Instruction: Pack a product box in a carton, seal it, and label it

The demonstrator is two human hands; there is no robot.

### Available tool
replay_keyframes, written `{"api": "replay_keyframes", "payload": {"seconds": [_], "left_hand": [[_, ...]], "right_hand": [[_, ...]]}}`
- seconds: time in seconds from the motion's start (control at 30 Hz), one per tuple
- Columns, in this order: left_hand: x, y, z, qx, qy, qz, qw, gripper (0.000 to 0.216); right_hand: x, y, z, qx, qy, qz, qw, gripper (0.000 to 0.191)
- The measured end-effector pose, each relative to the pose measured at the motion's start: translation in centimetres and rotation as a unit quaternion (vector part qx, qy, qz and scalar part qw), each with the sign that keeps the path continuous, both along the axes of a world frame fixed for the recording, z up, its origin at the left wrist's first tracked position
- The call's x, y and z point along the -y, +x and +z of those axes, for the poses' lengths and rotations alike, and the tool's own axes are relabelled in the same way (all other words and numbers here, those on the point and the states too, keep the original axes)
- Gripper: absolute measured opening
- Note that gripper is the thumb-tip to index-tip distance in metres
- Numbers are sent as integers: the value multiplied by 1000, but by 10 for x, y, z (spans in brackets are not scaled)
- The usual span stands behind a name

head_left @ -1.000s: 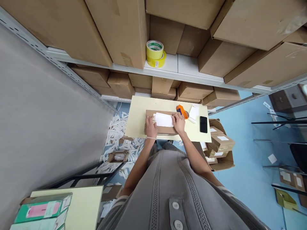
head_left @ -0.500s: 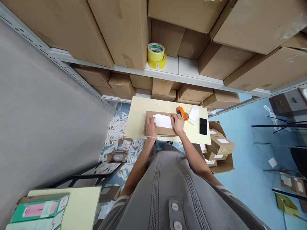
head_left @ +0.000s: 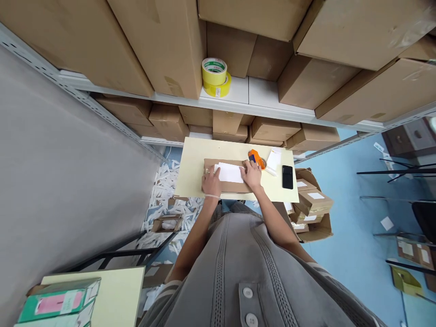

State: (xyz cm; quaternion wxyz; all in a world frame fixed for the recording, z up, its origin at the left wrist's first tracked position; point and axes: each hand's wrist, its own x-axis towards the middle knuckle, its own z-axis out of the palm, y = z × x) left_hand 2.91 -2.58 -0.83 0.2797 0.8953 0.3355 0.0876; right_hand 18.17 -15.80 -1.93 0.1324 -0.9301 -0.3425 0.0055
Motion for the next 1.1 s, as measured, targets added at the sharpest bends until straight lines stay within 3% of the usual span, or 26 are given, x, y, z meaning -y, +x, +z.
{"api": "replay_keyframes", "payload": {"seconds": [0.2, 0.33, 0.5, 0.67, 0.9, 1.0, 1.1], "left_hand": [[-17, -16, -5, -17, 28, -12, 999, 45], [-20, -15, -9, -24, 41, -42, 998, 47], [-20, -15, -7, -30, 20, -69, 997, 49], [-24, -19, -4, -47, 31, -72, 996, 52], [-29, -20, -14, -35, 11, -92, 995, 55], [-31, -20, -16, -27, 1, -95, 995, 57], [-34, -19, -16, -19, -8, -101, 995, 58]], "right_hand": [[-2, 15, 2, -86, 25, -48, 995, 22], [-1, 15, 5, -112, 25, -31, 993, 25], [13, 7, 13, -120, -28, 63, 990, 54], [21, 2, 14, -132, -85, 80, 984, 72], [19, 10, 16, -174, -106, 109, 973, 90], [23, 9, 17, -163, -100, 135, 972, 89], [34, 1, 17, -108, -72, 134, 982, 73]]}}
